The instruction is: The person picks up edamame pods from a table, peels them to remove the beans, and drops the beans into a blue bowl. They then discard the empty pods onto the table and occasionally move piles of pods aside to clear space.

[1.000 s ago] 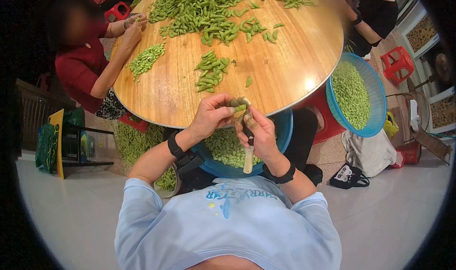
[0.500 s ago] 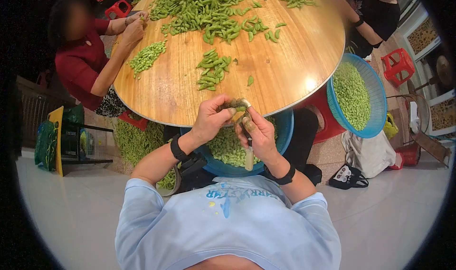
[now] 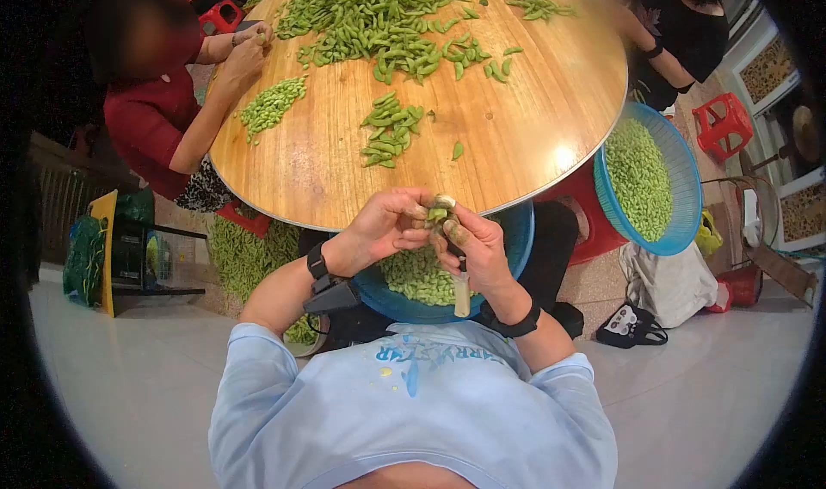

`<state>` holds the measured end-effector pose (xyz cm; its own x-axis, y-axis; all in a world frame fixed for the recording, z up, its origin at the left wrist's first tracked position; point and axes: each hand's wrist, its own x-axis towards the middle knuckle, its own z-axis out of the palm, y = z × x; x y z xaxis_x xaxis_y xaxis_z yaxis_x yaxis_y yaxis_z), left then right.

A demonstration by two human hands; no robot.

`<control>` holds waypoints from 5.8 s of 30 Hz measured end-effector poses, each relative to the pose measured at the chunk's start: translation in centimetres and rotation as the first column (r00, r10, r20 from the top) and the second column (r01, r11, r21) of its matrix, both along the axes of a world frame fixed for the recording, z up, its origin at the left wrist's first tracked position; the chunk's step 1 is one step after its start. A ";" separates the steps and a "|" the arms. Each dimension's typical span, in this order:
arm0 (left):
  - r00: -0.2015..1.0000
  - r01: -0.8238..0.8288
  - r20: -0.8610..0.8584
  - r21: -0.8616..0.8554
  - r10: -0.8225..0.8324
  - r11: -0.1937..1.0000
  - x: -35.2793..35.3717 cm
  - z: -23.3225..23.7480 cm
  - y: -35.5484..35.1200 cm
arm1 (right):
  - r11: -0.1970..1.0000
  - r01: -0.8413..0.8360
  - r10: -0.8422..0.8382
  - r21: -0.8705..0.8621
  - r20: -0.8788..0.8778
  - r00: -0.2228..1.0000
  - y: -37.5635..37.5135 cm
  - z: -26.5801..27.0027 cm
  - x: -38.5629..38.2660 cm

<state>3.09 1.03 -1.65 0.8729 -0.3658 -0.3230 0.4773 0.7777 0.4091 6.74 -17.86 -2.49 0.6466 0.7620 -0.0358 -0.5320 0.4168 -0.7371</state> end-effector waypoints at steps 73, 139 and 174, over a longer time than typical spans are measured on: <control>0.670 -0.088 -0.376 0.817 -0.641 -0.570 -9.3 -2.2 6.0 | 0.923 0.244 -0.102 -0.299 0.421 0.901 -4.5 -1.9 2.0; 0.904 -0.378 0.399 0.576 0.155 0.725 -0.4 1.5 -1.5 | 0.998 -0.011 0.005 -0.060 -0.110 0.994 0.3 0.5 0.3; 0.701 -0.697 0.537 0.653 -0.469 -0.295 -6.3 4.4 -2.1 | 0.782 0.577 -0.018 -0.237 0.916 0.401 0.7 -0.2 -0.3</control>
